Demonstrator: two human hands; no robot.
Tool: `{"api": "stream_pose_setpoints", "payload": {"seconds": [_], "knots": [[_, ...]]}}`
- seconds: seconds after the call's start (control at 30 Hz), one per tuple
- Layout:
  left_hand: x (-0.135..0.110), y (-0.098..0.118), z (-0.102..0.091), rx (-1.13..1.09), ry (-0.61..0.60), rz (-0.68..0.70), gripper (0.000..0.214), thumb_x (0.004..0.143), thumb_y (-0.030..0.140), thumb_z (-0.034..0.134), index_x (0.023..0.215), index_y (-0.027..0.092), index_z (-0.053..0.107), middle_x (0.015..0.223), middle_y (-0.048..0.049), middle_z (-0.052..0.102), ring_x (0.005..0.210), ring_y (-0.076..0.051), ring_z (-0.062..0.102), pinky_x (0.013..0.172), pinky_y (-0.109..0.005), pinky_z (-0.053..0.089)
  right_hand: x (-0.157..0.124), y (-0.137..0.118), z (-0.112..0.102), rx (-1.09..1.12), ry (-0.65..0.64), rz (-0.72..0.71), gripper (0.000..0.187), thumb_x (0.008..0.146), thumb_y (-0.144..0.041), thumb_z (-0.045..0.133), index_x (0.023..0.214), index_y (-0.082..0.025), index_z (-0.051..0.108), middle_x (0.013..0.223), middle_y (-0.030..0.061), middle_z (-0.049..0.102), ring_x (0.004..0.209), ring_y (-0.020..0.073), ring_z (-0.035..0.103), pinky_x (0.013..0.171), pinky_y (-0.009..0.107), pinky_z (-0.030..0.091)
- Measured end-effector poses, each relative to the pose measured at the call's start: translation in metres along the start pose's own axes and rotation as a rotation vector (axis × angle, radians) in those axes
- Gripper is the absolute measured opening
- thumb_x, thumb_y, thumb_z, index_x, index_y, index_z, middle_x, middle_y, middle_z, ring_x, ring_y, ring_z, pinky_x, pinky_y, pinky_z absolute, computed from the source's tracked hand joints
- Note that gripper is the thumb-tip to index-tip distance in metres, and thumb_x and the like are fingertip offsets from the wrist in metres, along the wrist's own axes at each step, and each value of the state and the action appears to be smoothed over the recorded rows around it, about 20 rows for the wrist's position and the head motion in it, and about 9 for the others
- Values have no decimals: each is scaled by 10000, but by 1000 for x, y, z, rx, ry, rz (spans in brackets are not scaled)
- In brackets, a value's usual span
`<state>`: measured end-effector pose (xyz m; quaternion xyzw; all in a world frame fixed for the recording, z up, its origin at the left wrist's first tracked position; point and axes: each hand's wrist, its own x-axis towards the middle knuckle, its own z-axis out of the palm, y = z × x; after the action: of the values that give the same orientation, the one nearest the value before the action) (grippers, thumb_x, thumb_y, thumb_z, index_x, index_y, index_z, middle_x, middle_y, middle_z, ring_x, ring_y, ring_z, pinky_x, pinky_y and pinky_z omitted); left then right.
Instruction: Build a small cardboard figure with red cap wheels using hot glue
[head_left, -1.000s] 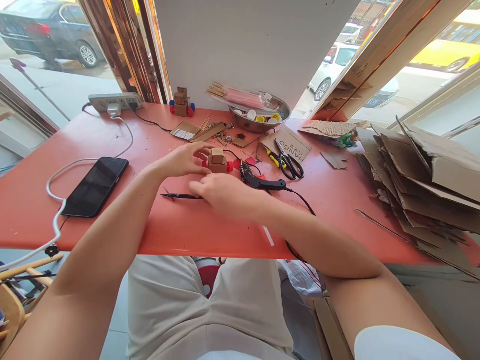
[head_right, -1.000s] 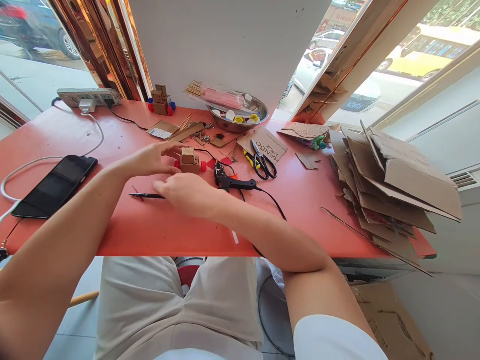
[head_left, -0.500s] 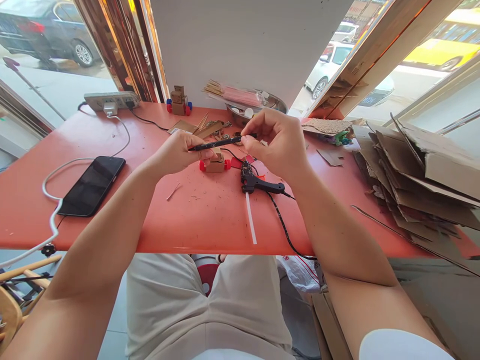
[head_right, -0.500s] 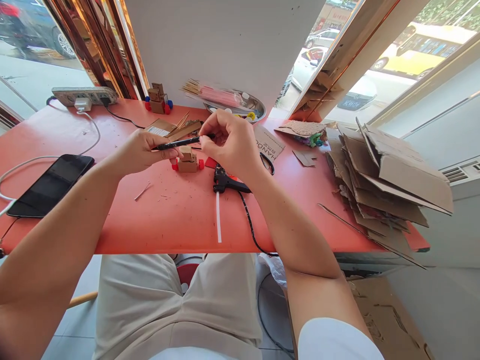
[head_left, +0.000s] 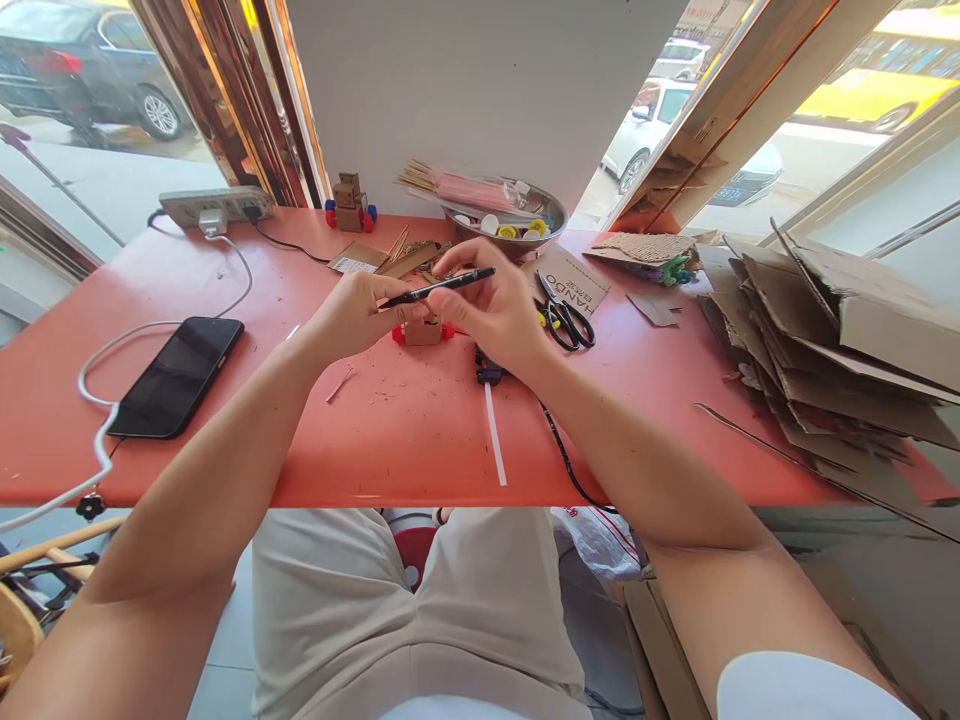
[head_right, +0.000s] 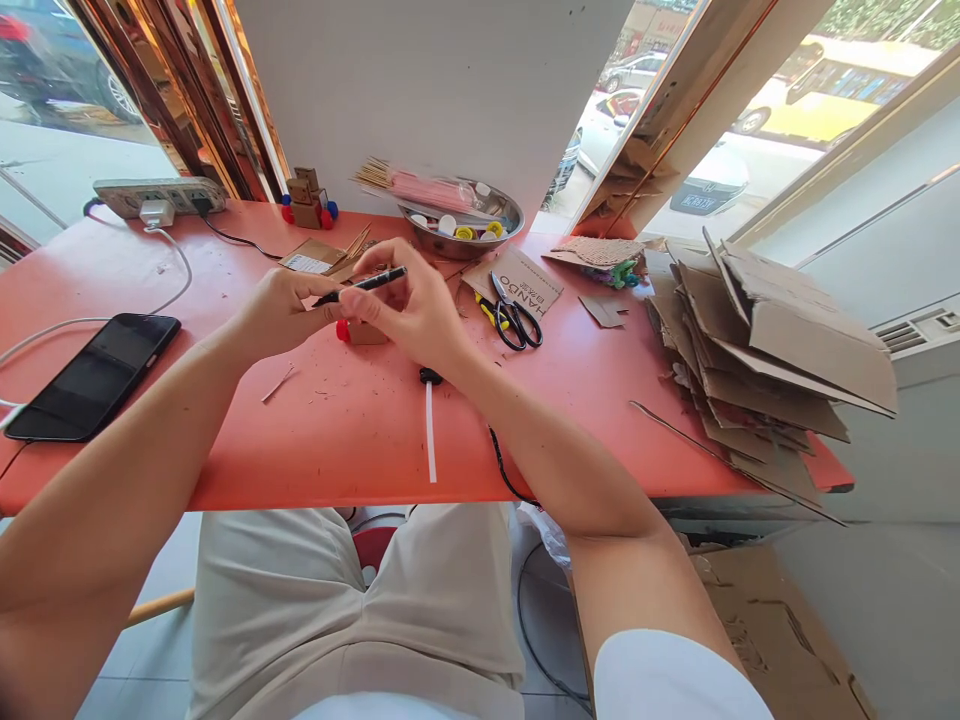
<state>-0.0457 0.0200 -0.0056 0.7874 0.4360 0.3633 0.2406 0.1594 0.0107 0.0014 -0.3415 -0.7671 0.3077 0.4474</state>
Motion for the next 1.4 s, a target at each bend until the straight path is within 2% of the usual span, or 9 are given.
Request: {"api": "stream_pose_setpoints", "payload": {"seconds": [0.17, 0.27, 0.4, 0.63, 0.73, 0.83, 1.0, 1.23, 1.4], "knots": [[2, -1, -6, -139, -23, -5, 443, 736, 681, 782, 798, 244, 816, 828, -39, 798, 823, -240, 733, 812, -387, 581, -3, 7, 14, 234, -19, 20, 596, 945, -841, 488, 882, -254, 568, 654, -36, 589, 540, 126, 547, 526, 273, 457], [4, -6, -17, -322, 106, -85, 601, 830, 830, 605, 855, 261, 798, 922, -65, 820, 916, -246, 757, 893, -424, 602, -4, 8, 11, 313, 62, 9, 574, 920, -830, 559, 900, -257, 590, 745, -9, 671, 541, 128, 585, 557, 291, 498], [9, -15, -26, -364, 130, -193, 750, 915, 884, 407, 1077, 253, 778, 1104, -101, 828, 1140, -293, 762, 913, -426, 630, -8, 6, 9, 297, 77, -35, 606, 905, -875, 534, 894, -272, 599, 774, 9, 702, 578, 153, 625, 606, 331, 548], [8, -30, -21, -483, 100, -214, 610, 808, 693, 718, 1221, 245, 751, 1364, -116, 767, 1334, -314, 689, 1081, -441, 586, -9, 7, 14, 132, 110, -108, 539, 977, -804, 490, 1023, -291, 650, 1010, 75, 749, 819, 208, 693, 733, 374, 589], [6, -36, -8, -371, -64, -193, 782, 612, 505, 890, 1314, 207, 720, 1401, -148, 745, 1386, -348, 648, 1141, -494, 541, -4, 16, 13, 90, 193, -129, 451, 960, -726, 595, 887, -282, 561, 779, 4, 612, 679, 179, 585, 661, 344, 537], [6, -39, 6, -238, -164, -173, 770, 602, 454, 867, 1313, 194, 722, 1332, -138, 780, 1314, -364, 689, 1124, -517, 544, -2, 24, 11, 70, 245, -120, 349, 1022, -548, 552, 814, -277, 477, 659, -56, 453, 557, 134, 448, 581, 299, 448], [6, -37, 13, -64, -161, -102, 560, 702, 447, 796, 1210, 213, 760, 1193, -82, 828, 1166, -328, 749, 1097, -489, 556, -7, 19, 11, -69, 129, -96, 132, 922, -268, 589, 847, -272, 480, 593, -97, 476, 530, 113, 451, 626, 276, 452], [4, -31, 0, -27, -92, 67, 820, 707, 306, 772, 1506, 236, 602, 1482, -103, 701, 1354, -302, 659, 1186, -455, 503, -12, 23, 23, -160, 79, -90, 189, 781, -211, 594, 785, -278, 418, 642, -85, 518, 562, 99, 469, 605, 239, 451], [4, -28, -9, 170, -68, 142, 499, 756, 265, 716, 1246, 305, 801, 1440, -45, 723, 1382, -318, 627, 1232, -517, 459, -12, 30, 27, -224, 80, -126, 254, 778, -203, 609, 745, -278, 369, 607, -101, 471, 527, 77, 408, 580, 211, 431]]}}
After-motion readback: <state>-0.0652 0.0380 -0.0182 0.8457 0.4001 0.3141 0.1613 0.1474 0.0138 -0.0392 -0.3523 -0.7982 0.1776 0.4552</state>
